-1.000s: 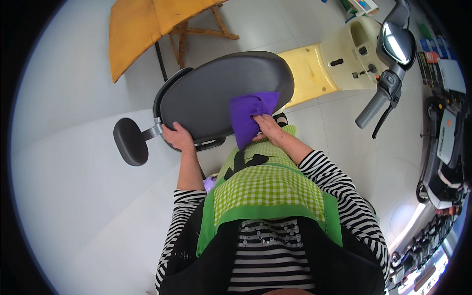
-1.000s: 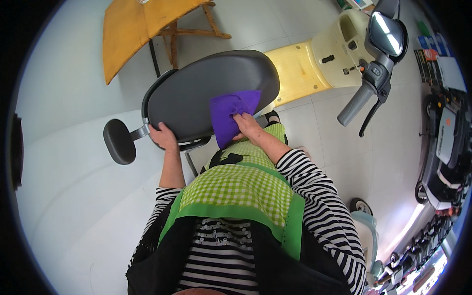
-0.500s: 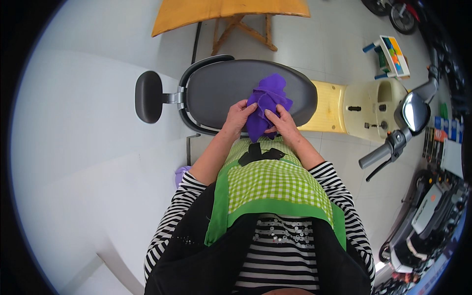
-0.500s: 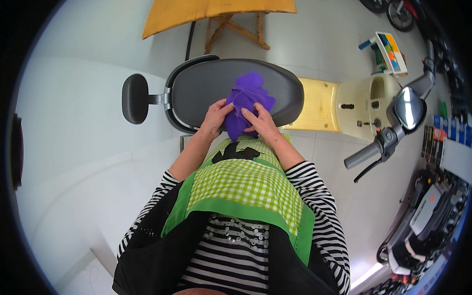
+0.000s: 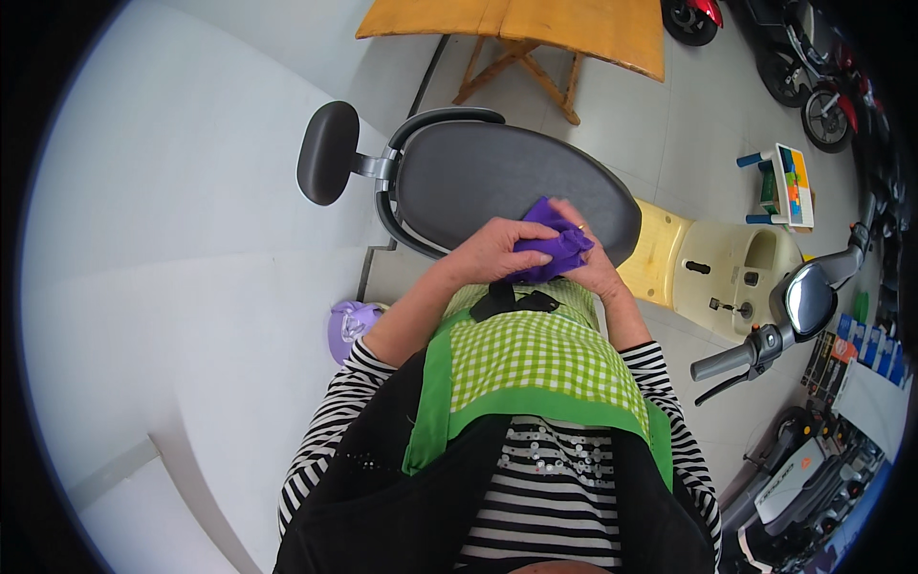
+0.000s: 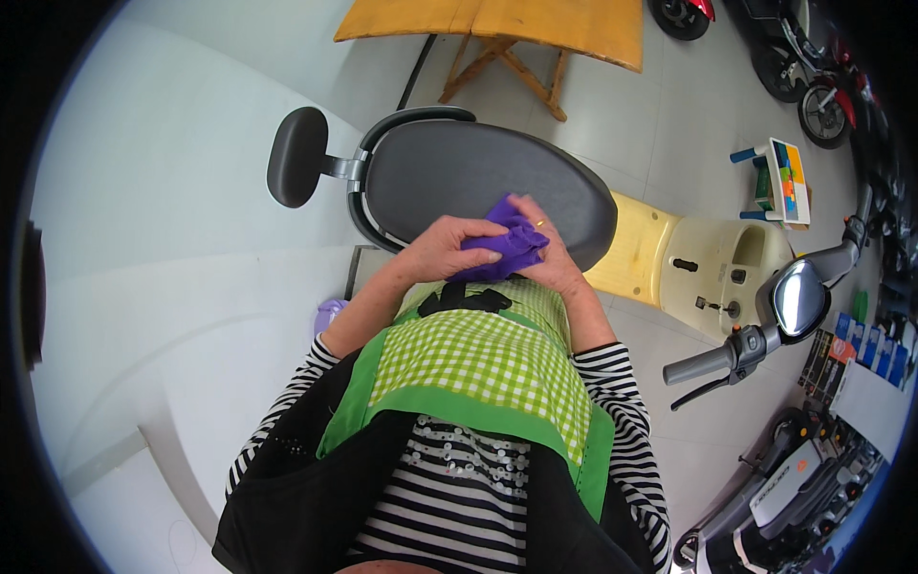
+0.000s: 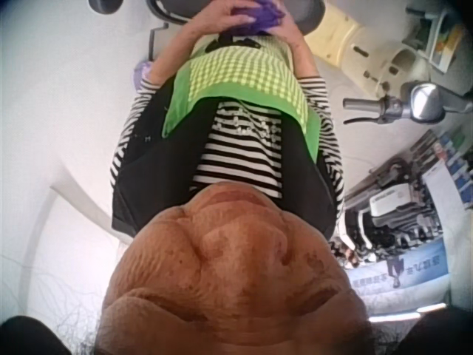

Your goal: The person wipes the seats and body panels of several scooters with a purple cloth. They move a pink plastic stool aside to access a red scooter, then wipe its front fairing and side panels.

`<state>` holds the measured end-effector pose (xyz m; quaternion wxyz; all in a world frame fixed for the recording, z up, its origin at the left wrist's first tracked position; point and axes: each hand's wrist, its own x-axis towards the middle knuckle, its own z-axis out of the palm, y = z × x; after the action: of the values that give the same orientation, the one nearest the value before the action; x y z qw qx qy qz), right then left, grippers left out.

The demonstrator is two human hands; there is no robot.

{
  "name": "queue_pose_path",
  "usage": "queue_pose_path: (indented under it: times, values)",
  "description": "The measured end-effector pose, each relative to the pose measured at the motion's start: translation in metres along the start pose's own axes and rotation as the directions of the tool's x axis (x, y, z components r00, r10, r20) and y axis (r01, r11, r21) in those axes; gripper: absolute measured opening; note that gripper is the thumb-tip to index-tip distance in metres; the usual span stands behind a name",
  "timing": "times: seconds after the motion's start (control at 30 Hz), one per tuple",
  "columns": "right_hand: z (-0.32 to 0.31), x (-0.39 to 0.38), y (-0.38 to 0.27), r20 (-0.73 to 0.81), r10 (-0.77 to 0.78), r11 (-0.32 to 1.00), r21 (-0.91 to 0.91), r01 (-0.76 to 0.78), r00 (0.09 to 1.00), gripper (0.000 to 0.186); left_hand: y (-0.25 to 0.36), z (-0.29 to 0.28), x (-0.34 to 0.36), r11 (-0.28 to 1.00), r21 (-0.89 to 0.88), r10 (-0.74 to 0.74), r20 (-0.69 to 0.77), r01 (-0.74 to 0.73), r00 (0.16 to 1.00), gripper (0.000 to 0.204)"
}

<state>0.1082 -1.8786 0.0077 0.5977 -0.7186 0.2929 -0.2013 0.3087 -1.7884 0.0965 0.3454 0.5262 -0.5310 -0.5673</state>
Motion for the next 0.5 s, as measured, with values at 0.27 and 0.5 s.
queue_pose_path:
  times: [0.27,0.5]
  values:
    - [-0.012,0.015,-0.012,-0.115,0.103,0.966,0.247,-0.072,0.988,0.044,-0.004,-0.081,0.014,0.98,-0.138,0.05,-0.522,-0.142,0.852,0.038]
    - [-0.014,0.0,0.043,-0.409,0.075,0.893,-0.378,-0.244,0.909,0.065,-0.091,-0.094,0.047,0.618,0.57,0.295,-0.806,0.541,0.512,0.057]
